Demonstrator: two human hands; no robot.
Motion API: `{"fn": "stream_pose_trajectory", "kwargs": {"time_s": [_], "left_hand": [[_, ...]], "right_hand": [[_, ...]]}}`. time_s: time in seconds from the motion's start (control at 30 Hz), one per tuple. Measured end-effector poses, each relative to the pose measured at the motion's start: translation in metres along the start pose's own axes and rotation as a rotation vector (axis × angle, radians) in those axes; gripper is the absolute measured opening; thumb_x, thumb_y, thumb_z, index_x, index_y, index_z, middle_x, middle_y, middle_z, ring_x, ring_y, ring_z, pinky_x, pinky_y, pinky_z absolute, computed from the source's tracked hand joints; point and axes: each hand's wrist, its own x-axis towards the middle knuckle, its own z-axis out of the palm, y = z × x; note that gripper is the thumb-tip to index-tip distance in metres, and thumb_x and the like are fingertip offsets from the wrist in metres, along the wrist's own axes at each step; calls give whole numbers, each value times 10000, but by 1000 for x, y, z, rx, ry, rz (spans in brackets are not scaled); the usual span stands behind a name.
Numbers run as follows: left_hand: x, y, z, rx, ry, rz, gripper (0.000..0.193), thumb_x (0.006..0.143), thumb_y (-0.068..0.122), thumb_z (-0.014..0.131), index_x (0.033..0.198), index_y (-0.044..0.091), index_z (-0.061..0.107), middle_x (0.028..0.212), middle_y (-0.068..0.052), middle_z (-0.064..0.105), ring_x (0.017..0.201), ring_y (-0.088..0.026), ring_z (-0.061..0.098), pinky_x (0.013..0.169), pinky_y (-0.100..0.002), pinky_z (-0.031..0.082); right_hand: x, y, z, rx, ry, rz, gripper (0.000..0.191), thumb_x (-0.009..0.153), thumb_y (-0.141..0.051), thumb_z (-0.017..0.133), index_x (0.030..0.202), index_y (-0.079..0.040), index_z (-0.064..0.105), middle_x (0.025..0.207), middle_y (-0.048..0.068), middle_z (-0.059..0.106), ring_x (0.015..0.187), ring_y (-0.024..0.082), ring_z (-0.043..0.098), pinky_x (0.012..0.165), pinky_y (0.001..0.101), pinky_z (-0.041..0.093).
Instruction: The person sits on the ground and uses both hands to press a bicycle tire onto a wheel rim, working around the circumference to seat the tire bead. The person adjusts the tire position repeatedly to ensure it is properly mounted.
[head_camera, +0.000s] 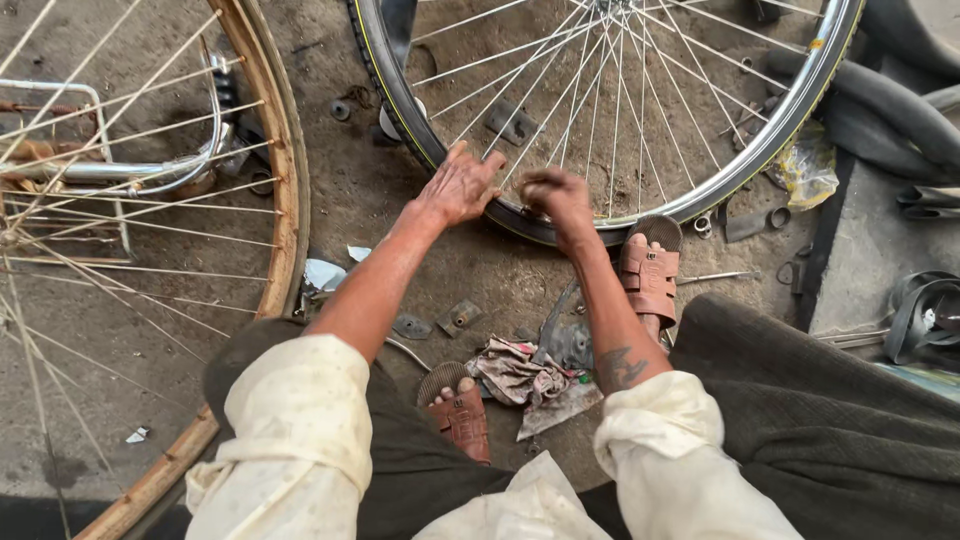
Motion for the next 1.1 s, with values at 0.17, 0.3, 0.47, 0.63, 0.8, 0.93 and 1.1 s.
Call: {"fn": "stream_pose_trajectory", "kwargs": {"time_s": [0.17, 0.3, 0.47, 0.63, 0.8, 0.93, 1.1], "left_hand": [[-4, 3, 2, 326, 627, 100, 772, 957, 128, 709, 1589, 99, 267, 1317, -260, 601, 1276, -406, 586, 1268, -576, 220], [-8, 5, -3, -404, 1000, -666, 924, 916, 297, 841, 1597, 55, 264, 1550, -265, 473, 1450, -383, 511, 1214, -478, 401], [17, 27, 24, -1022, 1195, -969, 1077, 664, 392, 964, 1430, -72, 366, 1328, -271, 580, 1157, -353, 605, 1013, -478, 467], [34, 31, 43, -1576, 1064, -912, 416, 785, 286, 861, 796, -108, 730, 719, -190, 719, 580, -251, 667, 586, -382, 537], [11, 4, 25, -1760, 966, -449, 245, 778, 216, 792, 792, -19, 725, 645, -111, 695, 526, -199, 688, 484, -322, 560], [5, -8, 12, -1888, 829, -325, 219, 772, 188, 810, 814, -6, 716, 688, -120, 706, 577, -219, 716, 538, -353, 601], [2, -17, 13, -2012, 654, -107, 270, 824, 235, 816, 839, 4, 676, 758, -117, 694, 685, -242, 745, 629, -385, 635]], "right_hand": [[8, 0, -7, -969, -331, -145, 292, 1002, -215, 662, 1263, -94, 715, 1184, 115, 741, 989, 284, 705, 879, 397, 540], [26, -3, -11, -965, -473, -146, 405, 946, -289, 706, 1241, -11, 709, 1181, 168, 745, 1090, 303, 711, 934, 410, 539], [28, -8, -7, -687, -451, -66, 472, 843, -255, 781, 1219, 22, 711, 1146, 178, 764, 1060, 259, 712, 956, 382, 539], [24, -30, -10, -709, -482, -76, 479, 844, -320, 758, 1171, 29, 731, 1041, 141, 775, 965, 224, 694, 887, 377, 535], [40, -35, 6, -876, -586, -93, 499, 888, -441, 711, 1062, 26, 732, 913, 109, 735, 832, 201, 662, 770, 378, 531], [30, -20, 22, -784, -432, -111, 424, 904, -380, 700, 1037, 22, 729, 795, 151, 698, 712, 263, 634, 669, 444, 511], [5, -14, 44, -1109, -133, -386, 327, 889, -344, 696, 994, -35, 717, 836, 235, 721, 735, 422, 682, 678, 536, 519]]}}
